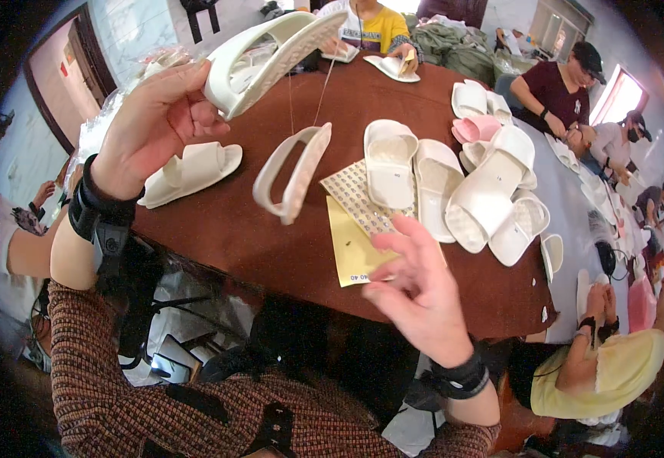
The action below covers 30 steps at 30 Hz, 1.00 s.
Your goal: Applying size labels to the insoles of white and pink sandals using a small tool.
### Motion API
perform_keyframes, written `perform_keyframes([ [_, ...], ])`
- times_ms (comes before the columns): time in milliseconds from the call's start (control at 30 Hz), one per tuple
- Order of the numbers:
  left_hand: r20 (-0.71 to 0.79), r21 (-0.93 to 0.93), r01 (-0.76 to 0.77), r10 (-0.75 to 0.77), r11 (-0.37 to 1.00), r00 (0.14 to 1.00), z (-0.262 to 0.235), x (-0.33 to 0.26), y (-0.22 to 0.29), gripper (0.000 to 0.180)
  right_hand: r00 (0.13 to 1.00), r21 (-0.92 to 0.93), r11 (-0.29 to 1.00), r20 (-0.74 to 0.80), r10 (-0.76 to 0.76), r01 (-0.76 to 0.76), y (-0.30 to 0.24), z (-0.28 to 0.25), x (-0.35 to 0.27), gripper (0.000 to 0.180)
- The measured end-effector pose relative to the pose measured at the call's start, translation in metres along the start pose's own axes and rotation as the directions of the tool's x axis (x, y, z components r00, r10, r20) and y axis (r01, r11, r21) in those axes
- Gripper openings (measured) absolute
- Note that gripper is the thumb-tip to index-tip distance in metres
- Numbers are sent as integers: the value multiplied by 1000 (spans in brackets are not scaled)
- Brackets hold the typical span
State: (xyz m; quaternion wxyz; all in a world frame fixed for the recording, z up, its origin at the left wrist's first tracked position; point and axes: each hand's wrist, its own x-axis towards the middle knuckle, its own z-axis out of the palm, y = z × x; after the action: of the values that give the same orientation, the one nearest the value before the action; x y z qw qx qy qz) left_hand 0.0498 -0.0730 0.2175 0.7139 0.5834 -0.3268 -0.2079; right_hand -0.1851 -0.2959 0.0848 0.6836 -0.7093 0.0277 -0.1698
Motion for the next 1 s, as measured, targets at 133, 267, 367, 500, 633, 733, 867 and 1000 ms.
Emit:
perform_keyframes([
  [133,133,-68,24,-15,997,991,22,-3,-15,34,984,-219,962,108,-141,162,32,33,10,119],
  [267,300,-129,54,-13,990,954,27,-3,-21,32,984,-527,831,93,-151,178,39,46,28,97],
  [367,206,-49,82,-70,995,976,37,-10,-21,32,981,-384,911,-57,-186,150,47,39,39,73],
  [500,187,-79,116,-99,990,977,35,-14,-23,30,954,-275,938,-151,-260,212,58,19,48,42],
  [633,150,-61,106,-96,993,984,26,-13,-28,29,951,-109,976,-228,-207,187,55,12,55,37],
  [733,139,-54,120,-112,991,984,24,-18,-28,30,969,20,990,-211,-130,137,55,6,58,39],
  [867,118,3,208,-207,978,971,13,-28,-34,31,968,185,981,-251,-4,52,57,8,61,36],
  [1000,123,96,281,-292,955,949,-2,-38,-43,30,963,312,950,-261,67,19,55,14,68,36],
])
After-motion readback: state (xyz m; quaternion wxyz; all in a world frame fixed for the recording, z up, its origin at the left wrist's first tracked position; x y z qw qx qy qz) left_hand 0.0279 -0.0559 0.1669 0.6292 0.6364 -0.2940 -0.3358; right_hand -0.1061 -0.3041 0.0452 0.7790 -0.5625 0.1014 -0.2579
